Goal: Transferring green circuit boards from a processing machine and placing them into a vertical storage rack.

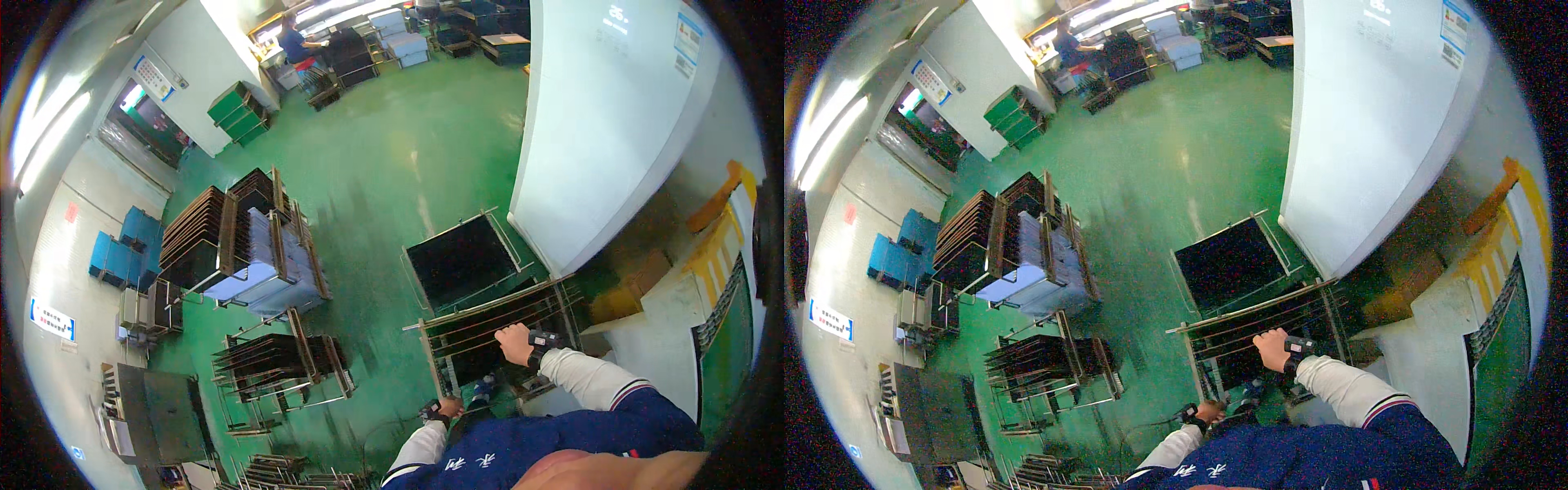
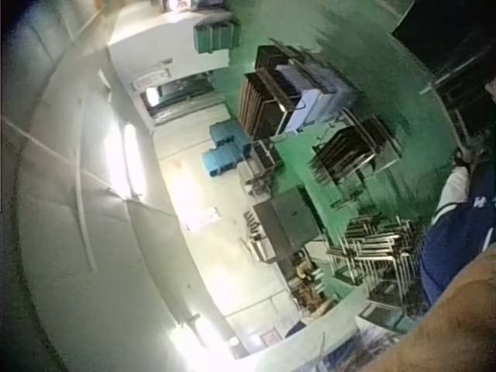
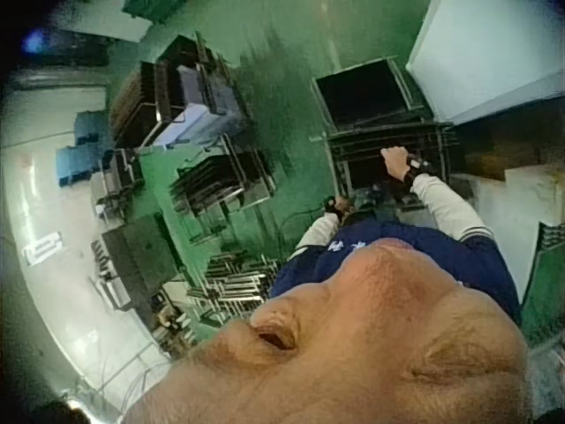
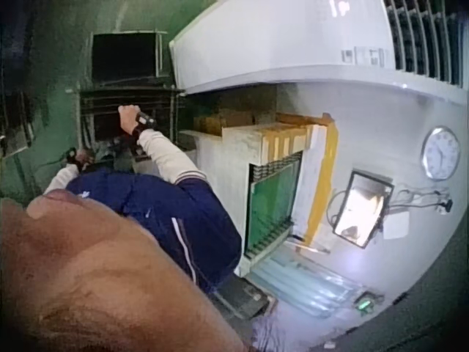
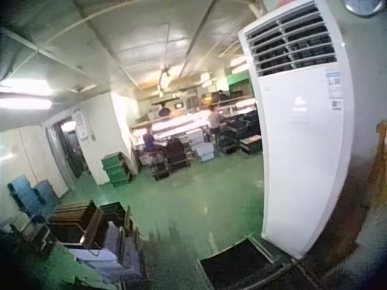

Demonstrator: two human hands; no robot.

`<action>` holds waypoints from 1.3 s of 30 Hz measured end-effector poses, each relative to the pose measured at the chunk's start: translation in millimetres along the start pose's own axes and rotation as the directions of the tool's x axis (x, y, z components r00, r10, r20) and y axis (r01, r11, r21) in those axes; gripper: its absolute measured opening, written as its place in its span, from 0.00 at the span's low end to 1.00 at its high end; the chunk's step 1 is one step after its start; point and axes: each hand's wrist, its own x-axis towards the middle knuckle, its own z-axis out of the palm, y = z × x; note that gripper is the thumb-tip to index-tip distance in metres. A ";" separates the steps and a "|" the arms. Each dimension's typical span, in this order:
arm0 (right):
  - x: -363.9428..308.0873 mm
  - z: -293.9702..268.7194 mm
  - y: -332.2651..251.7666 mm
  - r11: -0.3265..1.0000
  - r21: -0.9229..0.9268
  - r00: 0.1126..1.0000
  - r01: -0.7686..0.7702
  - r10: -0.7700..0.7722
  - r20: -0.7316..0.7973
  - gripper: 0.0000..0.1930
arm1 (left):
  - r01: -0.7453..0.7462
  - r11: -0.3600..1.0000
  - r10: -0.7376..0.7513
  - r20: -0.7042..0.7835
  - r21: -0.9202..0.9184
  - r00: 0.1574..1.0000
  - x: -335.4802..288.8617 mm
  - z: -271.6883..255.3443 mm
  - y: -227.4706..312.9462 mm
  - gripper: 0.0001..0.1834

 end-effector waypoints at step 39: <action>-219.5 -189.1 0.0 0.751 0.570 0.752 -0.333 0.576 -0.320 0.14 | -0.063 0.854 0.051 0.038 0.516 0.998 -48.8 40.1 27.1 0.19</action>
